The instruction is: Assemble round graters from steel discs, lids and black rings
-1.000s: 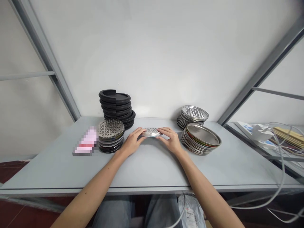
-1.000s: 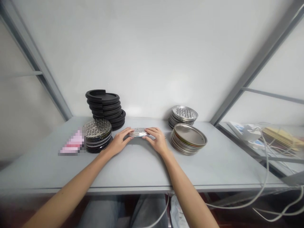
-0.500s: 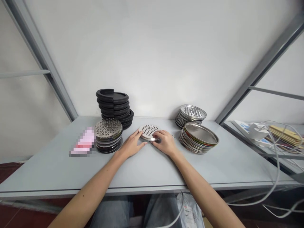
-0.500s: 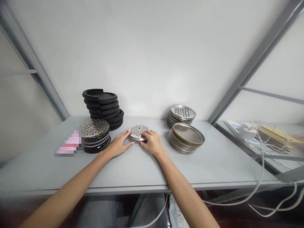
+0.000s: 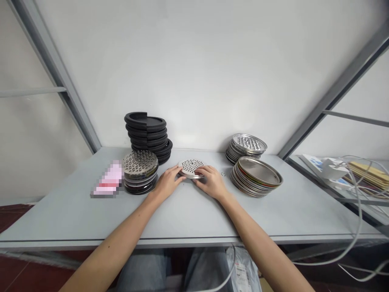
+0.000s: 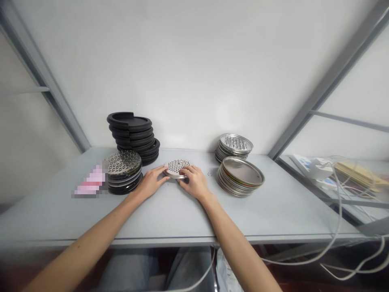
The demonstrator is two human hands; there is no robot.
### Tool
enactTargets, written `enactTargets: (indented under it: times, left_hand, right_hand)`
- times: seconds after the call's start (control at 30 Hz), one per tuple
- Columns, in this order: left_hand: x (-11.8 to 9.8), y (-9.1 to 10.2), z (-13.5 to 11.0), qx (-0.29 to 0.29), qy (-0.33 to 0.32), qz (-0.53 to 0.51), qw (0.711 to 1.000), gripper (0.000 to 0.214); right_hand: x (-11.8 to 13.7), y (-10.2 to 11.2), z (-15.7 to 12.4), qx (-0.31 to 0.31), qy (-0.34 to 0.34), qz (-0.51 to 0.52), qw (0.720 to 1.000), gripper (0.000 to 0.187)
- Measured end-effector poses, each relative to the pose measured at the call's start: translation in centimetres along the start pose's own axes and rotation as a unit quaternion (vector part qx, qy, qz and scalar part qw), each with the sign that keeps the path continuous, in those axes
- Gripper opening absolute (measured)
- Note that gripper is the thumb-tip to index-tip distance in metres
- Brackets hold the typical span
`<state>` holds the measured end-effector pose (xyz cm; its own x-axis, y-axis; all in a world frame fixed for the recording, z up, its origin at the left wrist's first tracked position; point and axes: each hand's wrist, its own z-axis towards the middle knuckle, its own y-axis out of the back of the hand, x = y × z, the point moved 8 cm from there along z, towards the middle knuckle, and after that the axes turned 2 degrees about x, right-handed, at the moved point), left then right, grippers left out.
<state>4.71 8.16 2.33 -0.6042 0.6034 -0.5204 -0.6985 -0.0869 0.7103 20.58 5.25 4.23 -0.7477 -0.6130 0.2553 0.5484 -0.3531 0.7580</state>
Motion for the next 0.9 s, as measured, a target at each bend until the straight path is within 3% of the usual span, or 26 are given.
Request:
enactTargets:
  times: [0.37,0.77,0.9]
  left_hand:
    - [-0.14,-0.03,-0.2,0.02,0.001,0.032,0.999,0.038]
    - [-0.39,0.21,-0.13,0.022,0.02,0.036,0.999,0.037]
    - [-0.15,-0.17,-0.22,0.049,0.026,0.045,0.997,0.043]
  right_hand:
    - [0.34,-0.17,0.09,0.04,0.03,0.019,0.999,0.017]
    - [0.74,-0.07,-0.1,0.037,0.053,-0.004,0.998,0.014]
    - [0.83,-0.3,-0.21,0.063,0.055,-0.007,0.996,0.012]
